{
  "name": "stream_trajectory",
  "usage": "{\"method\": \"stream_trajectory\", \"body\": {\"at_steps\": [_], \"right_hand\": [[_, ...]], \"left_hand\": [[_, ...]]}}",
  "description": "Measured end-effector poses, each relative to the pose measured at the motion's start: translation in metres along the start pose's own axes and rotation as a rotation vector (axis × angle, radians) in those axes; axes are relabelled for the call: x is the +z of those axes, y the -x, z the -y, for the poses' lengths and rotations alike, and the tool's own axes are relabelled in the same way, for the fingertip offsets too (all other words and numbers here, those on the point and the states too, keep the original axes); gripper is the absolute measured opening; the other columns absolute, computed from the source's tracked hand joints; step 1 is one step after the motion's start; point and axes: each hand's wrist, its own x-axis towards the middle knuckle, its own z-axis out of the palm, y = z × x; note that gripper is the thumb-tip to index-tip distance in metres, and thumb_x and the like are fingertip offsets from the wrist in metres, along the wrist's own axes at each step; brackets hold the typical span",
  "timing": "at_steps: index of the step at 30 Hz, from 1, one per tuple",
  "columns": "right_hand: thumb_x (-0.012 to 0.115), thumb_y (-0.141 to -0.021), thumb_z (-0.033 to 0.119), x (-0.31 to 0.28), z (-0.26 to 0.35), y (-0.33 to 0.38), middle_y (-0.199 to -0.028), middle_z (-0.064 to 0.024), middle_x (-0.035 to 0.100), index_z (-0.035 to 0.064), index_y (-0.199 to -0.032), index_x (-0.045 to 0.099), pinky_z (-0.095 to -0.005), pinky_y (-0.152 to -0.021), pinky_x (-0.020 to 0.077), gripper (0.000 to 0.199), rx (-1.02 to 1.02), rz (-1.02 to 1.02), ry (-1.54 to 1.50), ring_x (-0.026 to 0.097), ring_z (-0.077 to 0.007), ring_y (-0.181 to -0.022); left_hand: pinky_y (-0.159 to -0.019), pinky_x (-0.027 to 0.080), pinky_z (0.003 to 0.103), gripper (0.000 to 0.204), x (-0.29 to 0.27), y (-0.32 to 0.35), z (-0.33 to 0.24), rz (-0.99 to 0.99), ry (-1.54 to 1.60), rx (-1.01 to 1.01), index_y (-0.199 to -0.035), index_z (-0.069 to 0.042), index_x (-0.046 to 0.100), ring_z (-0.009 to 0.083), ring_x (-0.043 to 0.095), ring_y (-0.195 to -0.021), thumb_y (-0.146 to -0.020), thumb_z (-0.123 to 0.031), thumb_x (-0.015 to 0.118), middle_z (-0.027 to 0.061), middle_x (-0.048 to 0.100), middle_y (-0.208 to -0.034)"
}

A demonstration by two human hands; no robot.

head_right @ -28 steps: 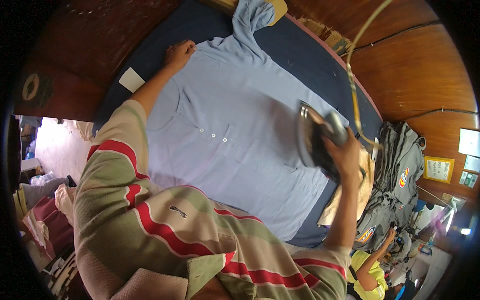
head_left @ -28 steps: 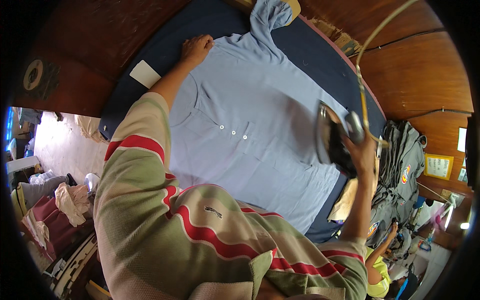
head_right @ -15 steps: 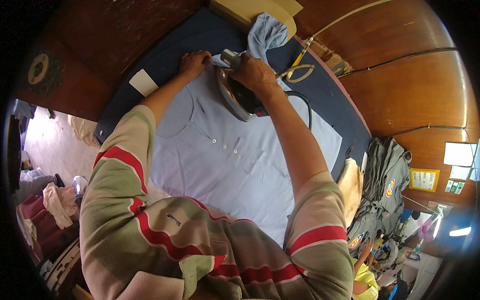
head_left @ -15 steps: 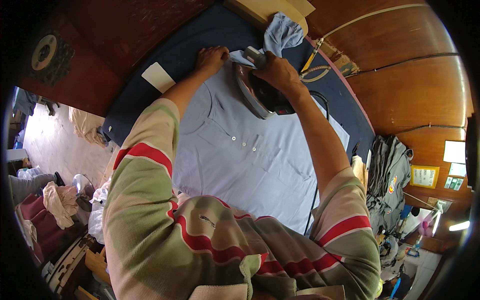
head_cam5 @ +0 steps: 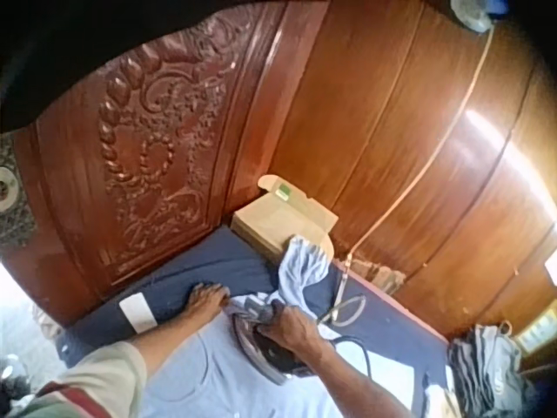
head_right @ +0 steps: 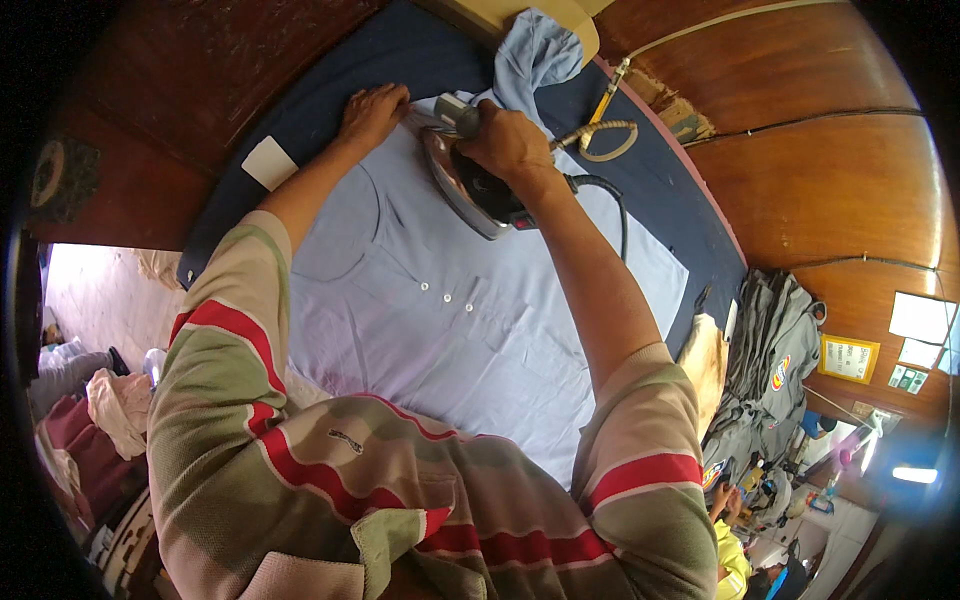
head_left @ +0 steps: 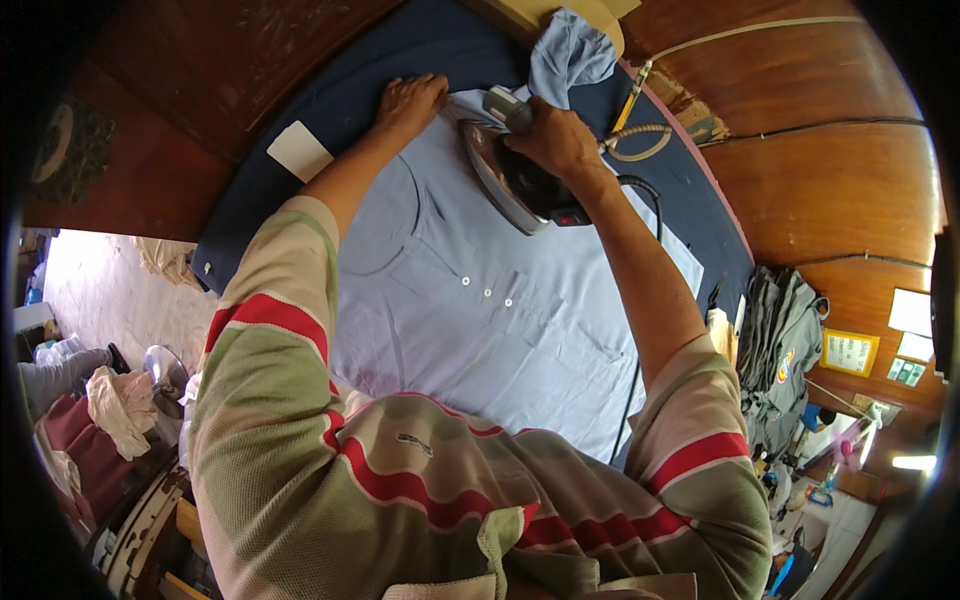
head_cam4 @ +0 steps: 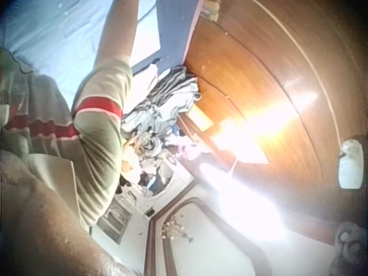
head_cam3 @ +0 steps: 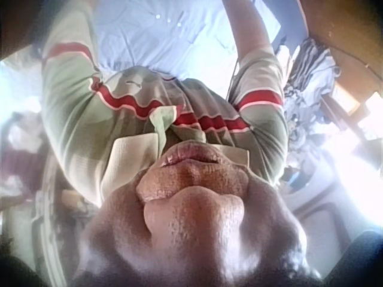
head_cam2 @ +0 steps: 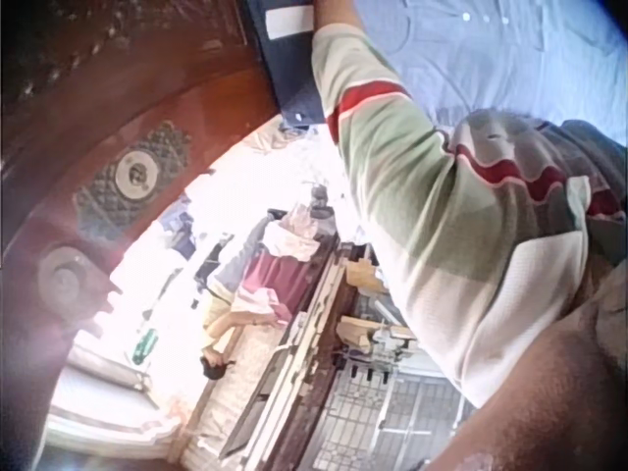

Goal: The person irons a blue shirt on a padded surface using a steam iron, smoothing the fabric with their hands and pressing various sections of the garment.

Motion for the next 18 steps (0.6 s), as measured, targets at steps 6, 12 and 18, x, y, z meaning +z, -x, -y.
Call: {"method": "stream_trajectory", "body": {"at_steps": [6, 12, 18], "right_hand": [[0.068, -0.07, 0.039, 0.002, 0.018, -0.024, -0.092, -0.0204, 0.066, 0.0075, -0.111, 0.058, -0.0433, -0.078, 0.0497, 0.052, -0.044, -0.076, 0.012, 0.063, -0.0371, -0.089], [0.067, -0.072, 0.042, 0.008, 0.028, -0.05, -0.094, -0.0203, 0.066, 0.0065, -0.108, 0.059, -0.0428, -0.079, 0.0496, 0.051, -0.063, -0.06, 0.001, 0.063, -0.0367, -0.091], [0.055, -0.078, 0.06, 0.01, 0.039, -0.042, -0.09, -0.0211, 0.066, 0.0058, -0.103, 0.065, -0.0417, -0.077, 0.0517, 0.061, -0.188, -0.006, -0.018, 0.064, -0.036, -0.088]], "left_hand": [[-0.083, 0.042, 0.045, 0.033, -0.052, 0.018, 0.009, 0.083, 0.107, -0.197, -0.101, -0.01, 0.062, 0.0292, 0.06, -0.094, -0.092, -0.037, 0.046, 0.01, 0.065, -0.097], [-0.083, 0.041, 0.046, 0.027, -0.079, 0.074, -0.008, 0.237, -0.097, -0.347, -0.088, -0.008, 0.062, 0.0276, 0.06, -0.094, -0.086, -0.034, 0.057, 0.0093, 0.066, -0.092], [-0.082, 0.043, 0.045, 0.02, -0.081, 0.083, -0.006, 0.178, 0.001, -0.45, -0.082, -0.009, 0.063, 0.0296, 0.063, -0.088, -0.084, -0.029, 0.061, 0.0099, 0.067, -0.083]]}}
